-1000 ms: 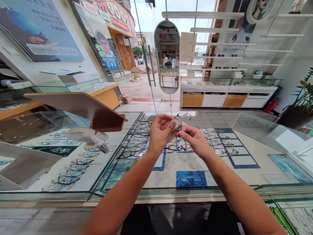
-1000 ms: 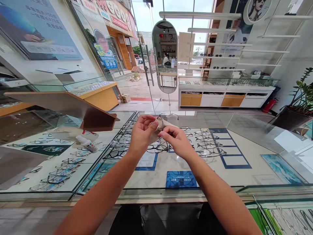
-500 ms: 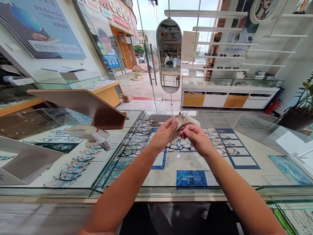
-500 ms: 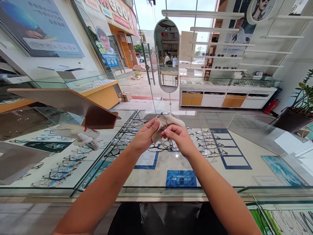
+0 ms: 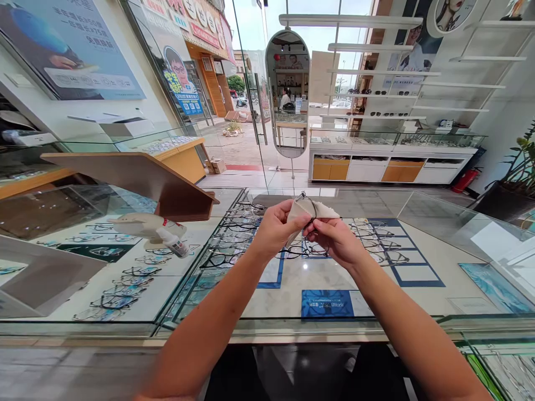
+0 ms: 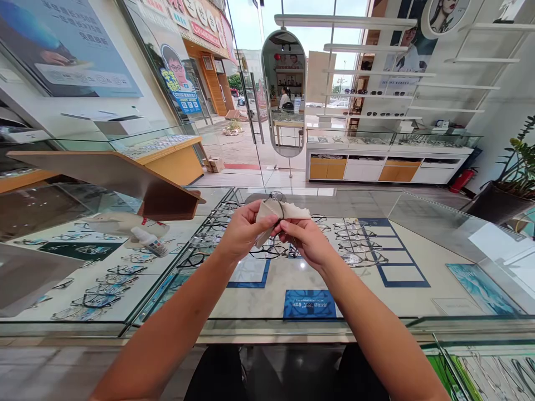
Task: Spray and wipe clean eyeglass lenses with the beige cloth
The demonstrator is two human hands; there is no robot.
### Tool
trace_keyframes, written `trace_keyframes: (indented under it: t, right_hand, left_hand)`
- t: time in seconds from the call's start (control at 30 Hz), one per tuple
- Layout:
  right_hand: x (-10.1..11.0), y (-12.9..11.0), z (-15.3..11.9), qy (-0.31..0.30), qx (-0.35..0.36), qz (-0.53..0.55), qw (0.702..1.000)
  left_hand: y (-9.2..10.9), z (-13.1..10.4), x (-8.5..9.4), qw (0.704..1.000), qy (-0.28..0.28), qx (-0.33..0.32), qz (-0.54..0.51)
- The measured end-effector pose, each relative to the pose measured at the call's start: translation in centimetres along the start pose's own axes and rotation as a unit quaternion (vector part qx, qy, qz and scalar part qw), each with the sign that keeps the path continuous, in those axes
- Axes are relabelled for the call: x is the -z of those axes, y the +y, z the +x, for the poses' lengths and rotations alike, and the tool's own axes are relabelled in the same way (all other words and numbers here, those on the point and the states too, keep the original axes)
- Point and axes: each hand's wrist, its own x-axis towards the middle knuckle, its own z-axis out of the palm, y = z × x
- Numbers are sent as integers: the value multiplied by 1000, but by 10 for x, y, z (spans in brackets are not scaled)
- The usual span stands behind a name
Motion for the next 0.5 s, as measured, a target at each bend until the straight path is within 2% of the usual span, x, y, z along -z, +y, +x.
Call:
trace_keyframes:
  t: [0.13, 0.3, 0.5]
  right_hand:
    - [-3, 1, -2, -12, -19, 28, 999]
    - [-7, 4, -3, -16, -14, 11, 1000]
    - [-9, 8, -2, -4, -6, -21, 1000]
  left_hand:
    - [2, -3, -1, 999, 26, -15, 26]
    - [0, -5, -1, 997, 48, -24, 62]
    - [-11, -8, -9, 995, 86, -34, 41]
